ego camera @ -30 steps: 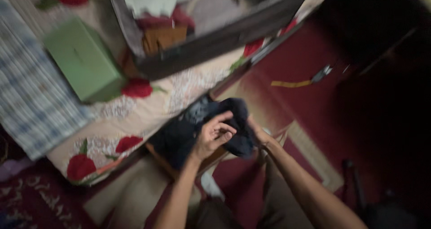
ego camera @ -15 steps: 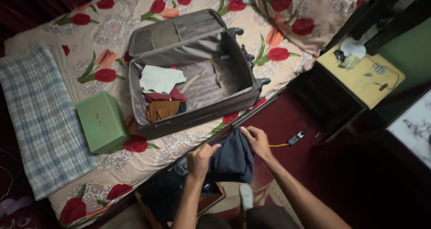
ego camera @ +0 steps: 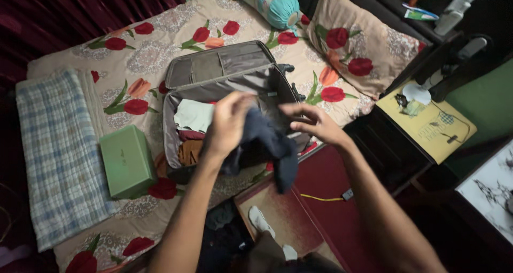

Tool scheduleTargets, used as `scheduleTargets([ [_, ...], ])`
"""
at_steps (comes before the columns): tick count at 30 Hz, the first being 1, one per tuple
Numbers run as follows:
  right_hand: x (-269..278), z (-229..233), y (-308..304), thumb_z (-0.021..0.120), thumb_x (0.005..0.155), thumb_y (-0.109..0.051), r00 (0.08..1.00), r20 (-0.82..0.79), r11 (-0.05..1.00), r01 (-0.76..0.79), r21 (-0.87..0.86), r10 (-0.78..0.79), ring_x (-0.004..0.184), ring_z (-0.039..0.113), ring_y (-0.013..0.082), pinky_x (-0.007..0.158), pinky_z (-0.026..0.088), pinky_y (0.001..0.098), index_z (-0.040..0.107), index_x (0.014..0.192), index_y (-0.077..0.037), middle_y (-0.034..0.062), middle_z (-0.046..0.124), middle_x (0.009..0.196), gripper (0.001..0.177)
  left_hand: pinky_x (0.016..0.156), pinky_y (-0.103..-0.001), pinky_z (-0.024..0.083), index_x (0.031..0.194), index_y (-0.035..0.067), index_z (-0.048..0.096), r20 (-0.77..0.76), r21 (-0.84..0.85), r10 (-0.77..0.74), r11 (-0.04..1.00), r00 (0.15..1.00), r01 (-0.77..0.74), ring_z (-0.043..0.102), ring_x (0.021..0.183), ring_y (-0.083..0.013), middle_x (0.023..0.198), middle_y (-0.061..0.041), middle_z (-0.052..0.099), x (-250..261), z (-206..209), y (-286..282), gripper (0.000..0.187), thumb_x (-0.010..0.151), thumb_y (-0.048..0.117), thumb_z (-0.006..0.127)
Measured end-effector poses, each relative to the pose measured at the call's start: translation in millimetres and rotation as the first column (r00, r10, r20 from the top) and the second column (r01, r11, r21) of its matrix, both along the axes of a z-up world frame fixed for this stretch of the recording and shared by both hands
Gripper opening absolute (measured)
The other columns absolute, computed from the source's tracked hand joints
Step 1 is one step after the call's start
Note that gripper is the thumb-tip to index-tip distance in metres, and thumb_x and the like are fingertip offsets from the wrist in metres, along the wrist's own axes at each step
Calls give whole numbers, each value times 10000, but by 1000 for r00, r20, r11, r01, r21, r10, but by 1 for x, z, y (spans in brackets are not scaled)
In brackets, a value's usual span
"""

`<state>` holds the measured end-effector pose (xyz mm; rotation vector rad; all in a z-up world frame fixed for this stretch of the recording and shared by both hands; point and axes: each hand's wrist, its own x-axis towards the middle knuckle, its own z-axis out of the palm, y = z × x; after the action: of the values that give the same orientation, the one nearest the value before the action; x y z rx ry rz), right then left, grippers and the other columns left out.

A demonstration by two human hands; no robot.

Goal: The person folds various clothing items, including shirts and pants, and places them into an open suitcase on a bed. The person repeatedly retrieves clothes from a nearby drawer, folds them, and arranges them inside the suitcase.

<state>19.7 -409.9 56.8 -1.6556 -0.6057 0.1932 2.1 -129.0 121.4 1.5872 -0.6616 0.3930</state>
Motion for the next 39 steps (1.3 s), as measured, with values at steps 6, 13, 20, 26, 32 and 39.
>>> scheduleTargets([
  [6, 64, 94, 54, 870, 763, -63, 922, 338, 977, -143, -156, 189, 967, 586, 99, 869, 505, 299, 615, 1174, -4, 14, 639, 1022, 488, 673, -265, 486, 908, 17, 580, -174, 100, -319, 935, 932, 339, 555, 774, -56, 828, 1, 612, 50, 74, -1, 429, 960, 402, 762],
  [13, 96, 123, 88, 855, 852, -64, 898, 420, 981, 180, -67, -136, 750, 581, 38, 659, 493, 218, 602, 1036, -27, 12, 615, 830, 315, 654, -325, 529, 979, 76, 735, -176, 580, 77, 813, 981, 40, 636, 721, -142, 783, -74, 704, 76, 84, 59, 276, 886, 336, 745],
  [20, 42, 125, 133, 862, 802, -142, 855, 452, 921, 355, -157, -253, 822, 698, 176, 716, 558, 338, 607, 1210, 46, 89, 716, 959, 516, 751, -339, 644, 985, 3, 681, -461, -558, -401, 825, 792, 92, 741, 836, -156, 899, -54, 750, 91, 77, 37, 245, 1023, 208, 553],
  [26, 97, 136, 122, 593, 956, 26, 888, 328, 926, 367, -90, -321, 796, 607, 183, 693, 478, 353, 684, 1201, -11, 95, 681, 919, 264, 817, -384, 604, 1105, -9, 678, 107, -23, 298, 955, 949, -297, 757, 921, -239, 1043, -111, 766, 71, 106, 70, 157, 1023, 121, 708],
  [32, 134, 195, 91, 581, 1076, -23, 802, 529, 953, 298, 48, -278, 855, 627, 62, 741, 494, 224, 669, 1118, -23, -2, 697, 974, 98, 968, -501, 437, 1057, 4, 557, 612, -27, 730, 403, 304, -915, 561, 1031, -378, 1024, -199, 566, 78, 106, 139, 370, 883, 156, 846],
  [39, 144, 237, 105, 616, 1036, -96, 807, 580, 945, 265, -191, -109, 799, 582, 83, 697, 479, 264, 677, 1031, -3, 21, 639, 812, 112, 1068, -383, 488, 1219, 66, 722, -112, 506, 98, 862, 989, -28, 685, 1174, -252, 1233, -167, 755, 148, 52, 115, 502, 830, 373, 803],
])
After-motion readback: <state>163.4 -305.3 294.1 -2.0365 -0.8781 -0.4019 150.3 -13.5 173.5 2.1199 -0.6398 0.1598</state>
